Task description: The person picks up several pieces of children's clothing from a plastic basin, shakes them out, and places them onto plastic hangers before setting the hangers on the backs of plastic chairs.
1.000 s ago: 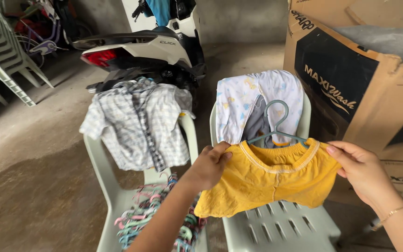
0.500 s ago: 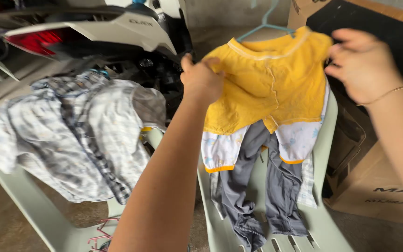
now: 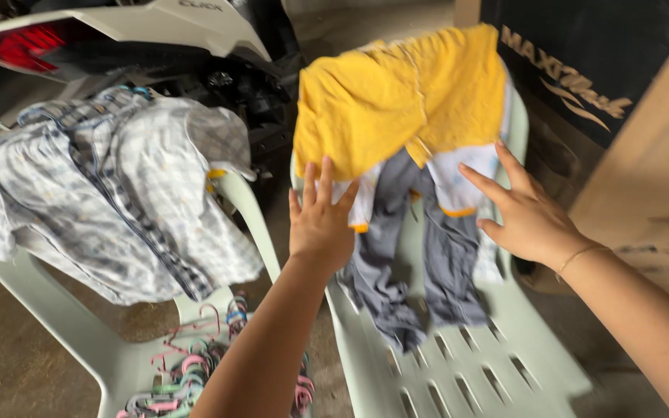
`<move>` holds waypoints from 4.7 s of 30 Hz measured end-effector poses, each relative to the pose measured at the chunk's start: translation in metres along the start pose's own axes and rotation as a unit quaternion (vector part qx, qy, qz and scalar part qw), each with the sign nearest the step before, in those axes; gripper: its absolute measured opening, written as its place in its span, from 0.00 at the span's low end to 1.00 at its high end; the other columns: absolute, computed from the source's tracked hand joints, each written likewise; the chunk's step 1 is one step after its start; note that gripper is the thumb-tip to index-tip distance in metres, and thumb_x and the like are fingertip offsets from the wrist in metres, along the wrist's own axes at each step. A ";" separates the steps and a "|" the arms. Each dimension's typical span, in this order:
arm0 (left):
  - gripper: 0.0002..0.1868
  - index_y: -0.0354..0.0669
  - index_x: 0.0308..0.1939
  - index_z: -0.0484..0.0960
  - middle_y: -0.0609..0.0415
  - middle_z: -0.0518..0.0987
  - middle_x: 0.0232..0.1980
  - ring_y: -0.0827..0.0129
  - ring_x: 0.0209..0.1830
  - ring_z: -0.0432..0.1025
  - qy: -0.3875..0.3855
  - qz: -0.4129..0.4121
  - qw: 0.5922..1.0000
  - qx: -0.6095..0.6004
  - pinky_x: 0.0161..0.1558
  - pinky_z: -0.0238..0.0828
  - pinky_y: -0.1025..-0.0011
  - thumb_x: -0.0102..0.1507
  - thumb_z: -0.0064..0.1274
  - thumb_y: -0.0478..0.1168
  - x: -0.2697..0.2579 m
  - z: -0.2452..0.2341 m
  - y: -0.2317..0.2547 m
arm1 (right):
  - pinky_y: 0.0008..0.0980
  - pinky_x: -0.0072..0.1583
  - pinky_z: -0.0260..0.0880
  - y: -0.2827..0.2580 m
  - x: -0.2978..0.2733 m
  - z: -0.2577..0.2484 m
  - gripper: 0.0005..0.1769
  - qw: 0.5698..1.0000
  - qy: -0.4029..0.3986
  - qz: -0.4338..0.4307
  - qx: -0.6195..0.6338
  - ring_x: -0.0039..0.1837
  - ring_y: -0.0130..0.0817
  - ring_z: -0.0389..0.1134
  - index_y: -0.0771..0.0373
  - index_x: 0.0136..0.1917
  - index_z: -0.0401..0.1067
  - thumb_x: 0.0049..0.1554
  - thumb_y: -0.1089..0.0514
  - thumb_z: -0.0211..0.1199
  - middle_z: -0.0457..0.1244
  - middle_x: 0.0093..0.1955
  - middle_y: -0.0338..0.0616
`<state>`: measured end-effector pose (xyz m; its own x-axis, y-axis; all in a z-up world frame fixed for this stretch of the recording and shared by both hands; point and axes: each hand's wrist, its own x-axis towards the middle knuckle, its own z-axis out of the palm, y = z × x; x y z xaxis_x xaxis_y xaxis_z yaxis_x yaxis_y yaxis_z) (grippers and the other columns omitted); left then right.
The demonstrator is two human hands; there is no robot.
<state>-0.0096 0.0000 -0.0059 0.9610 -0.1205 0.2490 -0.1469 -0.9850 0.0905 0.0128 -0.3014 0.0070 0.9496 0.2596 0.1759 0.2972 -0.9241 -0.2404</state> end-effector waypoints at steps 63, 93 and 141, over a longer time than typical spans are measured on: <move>0.48 0.58 0.78 0.57 0.44 0.64 0.71 0.52 0.69 0.64 -0.368 -0.020 0.805 -0.465 0.68 0.64 0.61 0.57 0.64 0.35 -0.376 0.105 0.305 | 0.39 0.63 0.66 0.149 -0.507 0.020 0.27 0.752 -0.026 0.288 0.593 0.63 0.40 0.65 0.64 0.68 0.68 0.59 0.51 0.58 0.68 0.60 0.50; 0.22 0.30 0.47 0.80 0.48 0.81 0.39 0.70 0.37 0.72 -0.156 -0.014 0.712 -0.684 0.43 0.73 0.70 0.55 0.66 0.42 -0.317 0.014 0.240 | 0.48 0.61 0.67 0.017 -0.424 -0.053 0.26 0.486 0.054 0.382 0.784 0.57 0.41 0.70 0.61 0.65 0.69 0.59 0.46 0.53 0.69 0.59 0.47; 0.20 0.36 0.51 0.78 0.52 0.84 0.44 0.64 0.44 0.78 -0.190 -0.084 0.368 -0.906 0.47 0.76 0.65 0.60 0.59 0.45 -0.247 -0.100 0.217 | 0.44 0.54 0.73 -0.006 -0.370 -0.106 0.19 0.971 0.141 0.173 0.091 0.50 0.43 0.73 0.62 0.60 0.77 0.55 0.60 0.65 0.69 0.50 0.53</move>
<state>-0.3023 -0.1712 0.0491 0.9049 -0.4247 -0.0281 0.3379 0.6768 0.6540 -0.3511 -0.4218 0.0449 0.9381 -0.1678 0.3031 0.0030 -0.8709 -0.4915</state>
